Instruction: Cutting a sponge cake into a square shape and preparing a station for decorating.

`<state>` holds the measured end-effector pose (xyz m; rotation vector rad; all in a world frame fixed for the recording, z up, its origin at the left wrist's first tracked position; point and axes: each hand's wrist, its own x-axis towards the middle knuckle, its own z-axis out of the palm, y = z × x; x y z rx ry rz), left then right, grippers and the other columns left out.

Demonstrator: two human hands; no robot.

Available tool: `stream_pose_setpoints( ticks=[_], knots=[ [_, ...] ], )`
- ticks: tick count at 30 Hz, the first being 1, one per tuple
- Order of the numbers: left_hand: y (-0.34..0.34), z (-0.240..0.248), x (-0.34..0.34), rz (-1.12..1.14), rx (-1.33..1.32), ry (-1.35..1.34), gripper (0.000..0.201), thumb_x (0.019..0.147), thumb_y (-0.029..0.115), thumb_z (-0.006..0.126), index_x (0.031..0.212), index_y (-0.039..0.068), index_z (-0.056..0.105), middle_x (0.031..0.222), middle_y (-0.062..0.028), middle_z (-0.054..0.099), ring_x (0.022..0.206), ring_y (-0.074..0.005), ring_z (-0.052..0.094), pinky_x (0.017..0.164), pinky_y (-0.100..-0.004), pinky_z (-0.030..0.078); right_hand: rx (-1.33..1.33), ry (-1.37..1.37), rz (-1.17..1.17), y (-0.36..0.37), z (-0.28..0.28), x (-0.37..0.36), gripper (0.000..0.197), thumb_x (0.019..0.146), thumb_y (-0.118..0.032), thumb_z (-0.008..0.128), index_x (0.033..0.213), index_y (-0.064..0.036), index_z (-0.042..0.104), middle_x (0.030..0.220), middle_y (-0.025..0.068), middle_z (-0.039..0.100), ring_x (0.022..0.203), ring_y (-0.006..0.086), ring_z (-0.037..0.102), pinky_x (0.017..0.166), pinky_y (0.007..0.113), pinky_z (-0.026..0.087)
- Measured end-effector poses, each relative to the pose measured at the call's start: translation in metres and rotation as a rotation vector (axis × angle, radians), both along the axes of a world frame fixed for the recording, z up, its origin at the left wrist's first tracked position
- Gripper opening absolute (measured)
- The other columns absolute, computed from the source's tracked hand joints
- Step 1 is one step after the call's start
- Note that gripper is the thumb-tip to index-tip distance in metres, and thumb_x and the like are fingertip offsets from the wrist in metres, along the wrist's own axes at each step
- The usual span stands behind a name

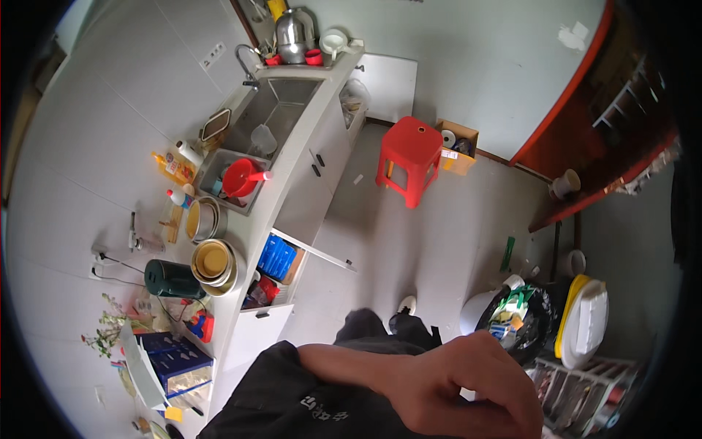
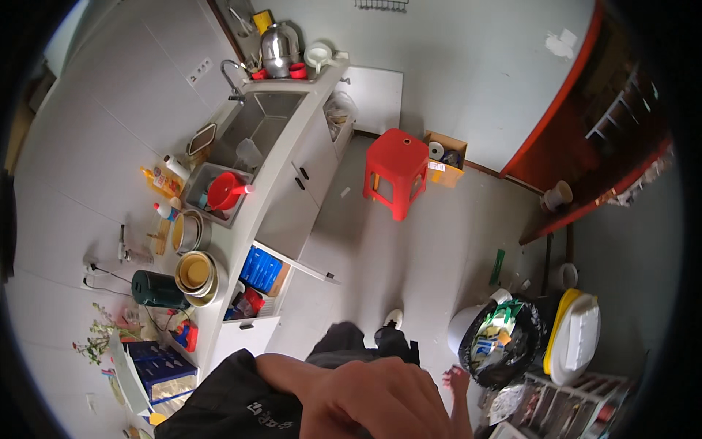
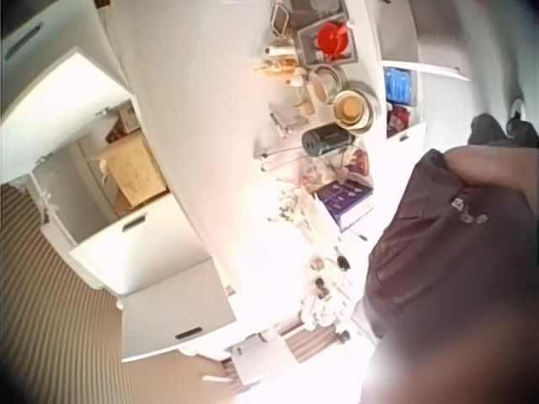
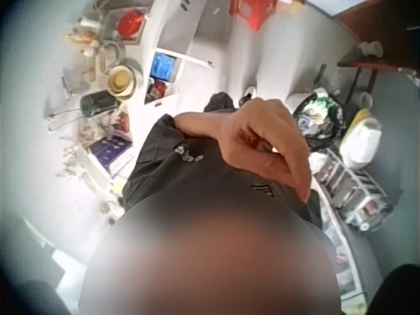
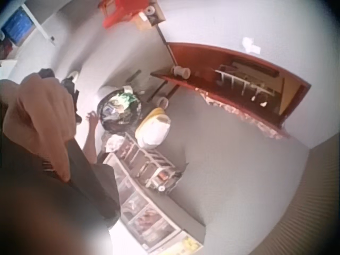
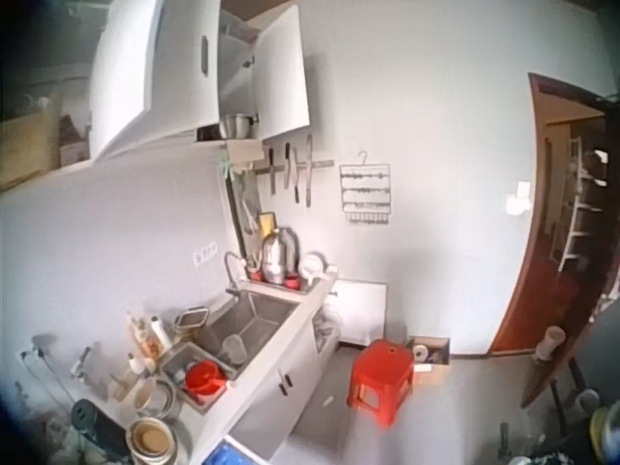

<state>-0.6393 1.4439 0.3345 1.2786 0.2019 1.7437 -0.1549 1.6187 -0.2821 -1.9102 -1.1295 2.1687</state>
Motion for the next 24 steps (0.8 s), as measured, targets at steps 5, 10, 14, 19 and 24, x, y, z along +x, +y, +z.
stream_pose_setpoints(
  ticks=[5,10,14,19,24],
  knots=[
    [0.067,-0.046,-0.074,0.536,-0.487,0.197,0.012,0.095,0.010,0.072,0.102,0.000,0.076,0.081,-0.0100,0.072,0.068,-0.0161,0.065,0.064,-0.0318,0.051,0.306,-0.125,0.119,0.168,0.112,-0.179,0.029,0.097,-0.013,0.059,0.125,-0.0069,0.064,0.080,0.0096,0.069,0.056,0.0153,0.062,0.045,0.029,0.048],
    [0.085,-0.253,-0.165,1.161,-1.174,0.628,0.041,0.095,0.031,0.074,0.068,0.002,0.064,0.062,-0.0181,0.058,0.056,-0.0330,0.055,0.056,-0.0428,0.044,0.347,-0.071,0.241,0.239,0.105,-0.299,0.026,0.094,-0.015,0.067,0.118,-0.0070,0.064,0.075,0.0101,0.067,0.052,0.0190,0.060,0.044,0.034,0.050],
    [0.019,-0.391,-0.234,1.058,-1.725,1.015,0.028,0.090,0.030,0.060,0.078,0.007,0.072,0.086,-0.0200,0.073,0.088,-0.0430,0.070,0.076,-0.0538,0.055,0.451,-0.122,0.434,0.215,0.124,-0.420,0.013,0.095,-0.013,0.063,0.083,-0.0065,0.061,0.066,0.0078,0.063,0.047,0.0150,0.057,0.040,0.028,0.044],
    [-0.055,-0.496,-0.291,1.194,-1.949,0.578,0.020,0.085,0.021,0.061,0.088,0.005,0.073,0.083,-0.0192,0.073,0.080,-0.0391,0.072,0.074,-0.0494,0.057,0.386,-0.260,0.725,0.256,0.127,-0.562,0.018,0.094,-0.015,0.065,0.080,-0.0037,0.066,0.068,0.0107,0.068,0.048,0.0220,0.063,0.044,0.037,0.050],
    [-0.115,-0.545,-0.271,1.151,-2.168,0.471,0.015,0.085,0.012,0.064,0.088,-0.001,0.070,0.064,-0.0139,0.069,0.055,-0.0256,0.071,0.056,-0.0387,0.058,0.764,-0.190,1.075,0.289,0.161,-0.788,0.042,0.098,-0.035,0.063,0.075,-0.0024,0.076,0.064,0.0103,0.072,0.055,0.0208,0.069,0.062,0.038,0.056]
  ],
)
